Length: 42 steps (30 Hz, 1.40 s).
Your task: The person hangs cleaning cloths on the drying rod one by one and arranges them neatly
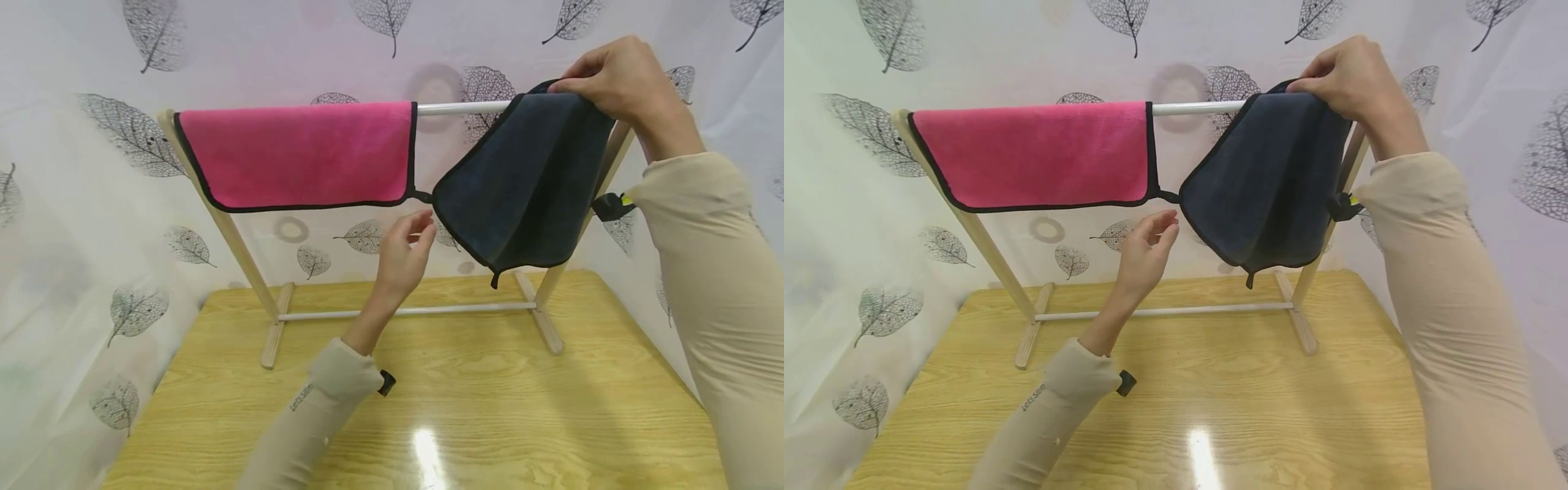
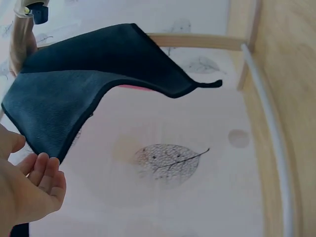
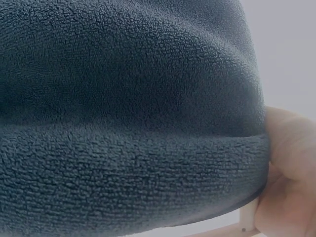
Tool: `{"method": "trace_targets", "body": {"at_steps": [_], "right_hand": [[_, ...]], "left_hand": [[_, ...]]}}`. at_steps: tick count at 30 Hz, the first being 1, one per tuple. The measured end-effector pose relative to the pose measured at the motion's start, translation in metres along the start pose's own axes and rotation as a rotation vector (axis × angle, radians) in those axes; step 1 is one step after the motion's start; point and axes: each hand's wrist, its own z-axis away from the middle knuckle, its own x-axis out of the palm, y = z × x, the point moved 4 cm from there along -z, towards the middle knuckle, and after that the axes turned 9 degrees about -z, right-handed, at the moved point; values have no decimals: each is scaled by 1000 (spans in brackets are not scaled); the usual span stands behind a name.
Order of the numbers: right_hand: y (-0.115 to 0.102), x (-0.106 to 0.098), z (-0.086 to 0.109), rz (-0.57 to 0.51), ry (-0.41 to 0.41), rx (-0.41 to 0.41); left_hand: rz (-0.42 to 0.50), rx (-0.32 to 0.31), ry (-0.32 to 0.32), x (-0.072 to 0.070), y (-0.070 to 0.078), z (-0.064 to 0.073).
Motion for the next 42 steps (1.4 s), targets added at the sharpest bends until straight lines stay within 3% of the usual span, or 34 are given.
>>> {"method": "trace_targets", "body": {"at_steps": [11, 15, 25, 30, 36, 42], "right_hand": [[-1, 1, 2, 2, 2, -8], [-4, 1, 1, 18, 3, -24], [-4, 2, 2, 23, 4, -30], [-3, 0, 2, 15, 7, -27], [-2, -1, 1, 9, 14, -32], [-2, -1, 2, -3, 10, -28]], "left_hand": [[74, -197, 18, 33, -18, -1], [122, -234, 11, 38, -18, 0], [383, -220, 110, 39, -7, 6], [449, -231, 113, 39, 2, 12], [492, -194, 48, 38, 18, 23], [388, -116, 89, 18, 33, 24]]}}
